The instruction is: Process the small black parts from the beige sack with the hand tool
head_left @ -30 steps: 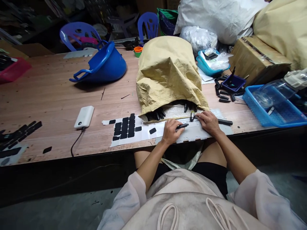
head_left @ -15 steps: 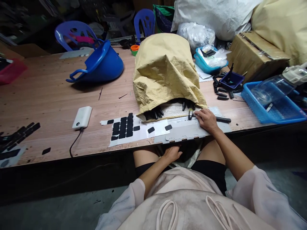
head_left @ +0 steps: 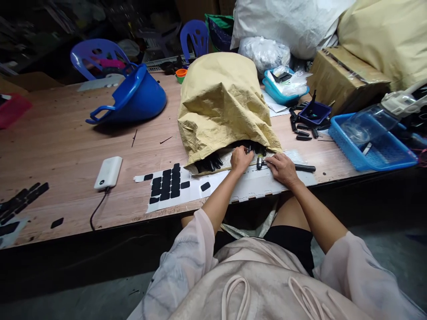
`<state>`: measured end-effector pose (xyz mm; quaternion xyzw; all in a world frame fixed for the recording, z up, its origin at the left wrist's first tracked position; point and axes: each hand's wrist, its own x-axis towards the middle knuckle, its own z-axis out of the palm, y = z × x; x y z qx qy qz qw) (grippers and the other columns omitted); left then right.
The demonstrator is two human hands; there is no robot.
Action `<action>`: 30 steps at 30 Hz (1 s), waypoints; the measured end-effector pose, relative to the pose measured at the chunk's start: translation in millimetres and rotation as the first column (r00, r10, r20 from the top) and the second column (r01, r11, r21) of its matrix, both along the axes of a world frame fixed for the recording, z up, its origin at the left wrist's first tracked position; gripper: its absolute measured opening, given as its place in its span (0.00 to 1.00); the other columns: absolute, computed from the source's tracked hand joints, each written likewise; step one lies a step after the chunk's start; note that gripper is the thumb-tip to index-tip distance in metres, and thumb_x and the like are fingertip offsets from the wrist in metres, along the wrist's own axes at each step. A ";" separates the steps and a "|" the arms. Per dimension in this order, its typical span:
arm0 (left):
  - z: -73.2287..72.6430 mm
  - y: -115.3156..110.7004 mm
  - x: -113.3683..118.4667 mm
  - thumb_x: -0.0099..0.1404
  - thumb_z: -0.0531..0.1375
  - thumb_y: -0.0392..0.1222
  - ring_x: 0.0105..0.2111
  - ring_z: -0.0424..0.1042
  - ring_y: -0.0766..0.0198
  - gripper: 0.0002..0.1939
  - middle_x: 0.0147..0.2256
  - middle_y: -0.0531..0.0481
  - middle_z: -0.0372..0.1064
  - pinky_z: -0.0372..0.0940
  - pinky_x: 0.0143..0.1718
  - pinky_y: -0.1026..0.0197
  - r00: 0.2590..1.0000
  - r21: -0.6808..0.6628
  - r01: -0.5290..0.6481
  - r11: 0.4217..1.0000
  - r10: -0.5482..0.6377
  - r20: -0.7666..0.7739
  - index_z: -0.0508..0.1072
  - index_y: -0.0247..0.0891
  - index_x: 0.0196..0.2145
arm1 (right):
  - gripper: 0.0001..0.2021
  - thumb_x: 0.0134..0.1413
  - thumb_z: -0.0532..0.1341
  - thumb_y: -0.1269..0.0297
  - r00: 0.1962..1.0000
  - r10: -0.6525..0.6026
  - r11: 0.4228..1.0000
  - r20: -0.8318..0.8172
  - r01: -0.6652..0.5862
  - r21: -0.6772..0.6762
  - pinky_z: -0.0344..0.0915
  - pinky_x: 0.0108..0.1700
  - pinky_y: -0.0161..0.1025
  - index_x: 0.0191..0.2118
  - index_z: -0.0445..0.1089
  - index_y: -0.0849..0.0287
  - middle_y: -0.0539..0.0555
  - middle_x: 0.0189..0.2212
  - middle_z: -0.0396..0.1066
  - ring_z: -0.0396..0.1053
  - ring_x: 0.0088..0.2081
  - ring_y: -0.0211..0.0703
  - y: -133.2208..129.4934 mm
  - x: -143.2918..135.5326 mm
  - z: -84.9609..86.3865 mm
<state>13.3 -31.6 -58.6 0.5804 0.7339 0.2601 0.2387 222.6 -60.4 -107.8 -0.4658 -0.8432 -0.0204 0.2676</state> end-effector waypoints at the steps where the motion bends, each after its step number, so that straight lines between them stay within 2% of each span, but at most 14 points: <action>1: -2.2 5.0 2.4 0.66 0.65 0.45 0.47 0.78 0.49 0.11 0.45 0.38 0.80 0.69 0.47 0.53 1.000 -0.021 -0.011 1.000 0.010 -0.022 0.82 0.38 0.42 | 0.13 0.70 0.57 0.61 1.000 0.000 1.000 -0.002 0.000 -0.001 0.65 0.46 0.45 0.48 0.79 0.52 0.56 0.36 0.72 0.66 0.41 0.50 -0.8 -1.2 0.5; 4: -3.8 5.9 1.5 0.66 0.65 0.47 0.48 0.77 0.47 0.10 0.48 0.38 0.80 0.69 0.46 0.52 0.998 -0.060 -0.025 0.998 0.021 -0.062 0.81 0.41 0.41 | 0.13 0.70 0.57 0.61 1.000 -0.002 1.000 -0.011 0.002 -0.010 0.66 0.46 0.46 0.48 0.79 0.51 0.56 0.36 0.72 0.67 0.42 0.50 -3.0 -4.2 1.5; 7: 0.5 -9.5 -13.6 0.67 0.65 0.45 0.46 0.77 0.50 0.07 0.45 0.43 0.80 0.68 0.43 0.55 0.996 -0.017 0.013 1.000 -0.014 -0.089 0.80 0.42 0.40 | 0.12 0.70 0.57 0.61 1.000 -0.003 1.000 -0.022 0.003 -0.012 0.66 0.47 0.46 0.49 0.79 0.51 0.56 0.37 0.72 0.67 0.43 0.50 -3.4 -3.9 1.6; 11: 0.7 -43.2 -45.9 0.66 0.66 0.43 0.41 0.77 0.55 0.06 0.40 0.48 0.80 0.67 0.42 0.57 0.987 0.032 0.151 0.988 -0.149 -0.058 0.80 0.43 0.41 | 0.12 0.69 0.58 0.62 1.000 -0.002 1.000 -0.022 0.001 -0.026 0.65 0.46 0.45 0.49 0.79 0.52 0.56 0.37 0.72 0.67 0.43 0.50 -1.8 -0.3 1.1; 15: -15.0 -68.6 -66.2 0.65 0.67 0.39 0.39 0.75 0.58 0.08 0.41 0.49 0.78 0.68 0.44 0.58 0.957 0.060 0.287 0.956 -0.289 0.017 0.81 0.41 0.43 | 0.12 0.69 0.59 0.63 1.000 -0.001 1.000 -0.024 0.001 -0.019 0.63 0.46 0.44 0.49 0.79 0.53 0.57 0.37 0.72 0.67 0.43 0.50 -0.6 1.8 0.0; 18: -29.0 -75.0 -65.9 0.64 0.68 0.38 0.40 0.74 0.59 0.10 0.41 0.49 0.76 0.68 0.47 0.56 0.945 0.096 0.323 0.942 -0.326 0.015 0.82 0.41 0.44 | 0.12 0.69 0.59 0.62 1.000 -0.002 1.000 -0.012 0.002 -0.005 0.64 0.46 0.45 0.49 0.79 0.53 0.56 0.37 0.72 0.67 0.42 0.50 0.6 2.8 -2.0; 21: -37.0 -76.2 -60.6 0.64 0.70 0.40 0.45 0.73 0.55 0.10 0.40 0.49 0.75 0.65 0.52 0.53 0.948 0.153 0.317 0.936 -0.315 -0.037 0.83 0.43 0.44 | 0.12 0.69 0.58 0.62 1.000 0.005 1.000 0.002 -0.005 -0.011 0.64 0.46 0.46 0.50 0.79 0.52 0.57 0.38 0.73 0.67 0.43 0.51 2.5 4.4 -4.0; 26: -38.7 -77.3 -57.6 0.64 0.72 0.43 0.47 0.73 0.54 0.13 0.41 0.49 0.75 0.62 0.54 0.51 0.946 0.168 0.324 0.931 -0.316 -0.073 0.83 0.45 0.47 | 0.15 0.71 0.56 0.60 0.999 0.044 0.999 0.014 -0.043 -0.028 0.66 0.46 0.47 0.51 0.79 0.52 0.58 0.39 0.73 0.68 0.44 0.51 4.5 8.5 -1.0; 30: -38.6 -76.6 -56.8 0.64 0.72 0.46 0.47 0.72 0.54 0.12 0.40 0.50 0.75 0.61 0.53 0.52 0.946 0.159 0.324 0.932 -0.316 -0.075 0.83 0.47 0.46 | 0.15 0.71 0.56 0.60 0.998 0.030 0.999 -0.051 -0.032 -0.033 0.69 0.48 0.47 0.52 0.79 0.50 0.58 0.39 0.75 0.70 0.44 0.52 1.1 7.5 10.5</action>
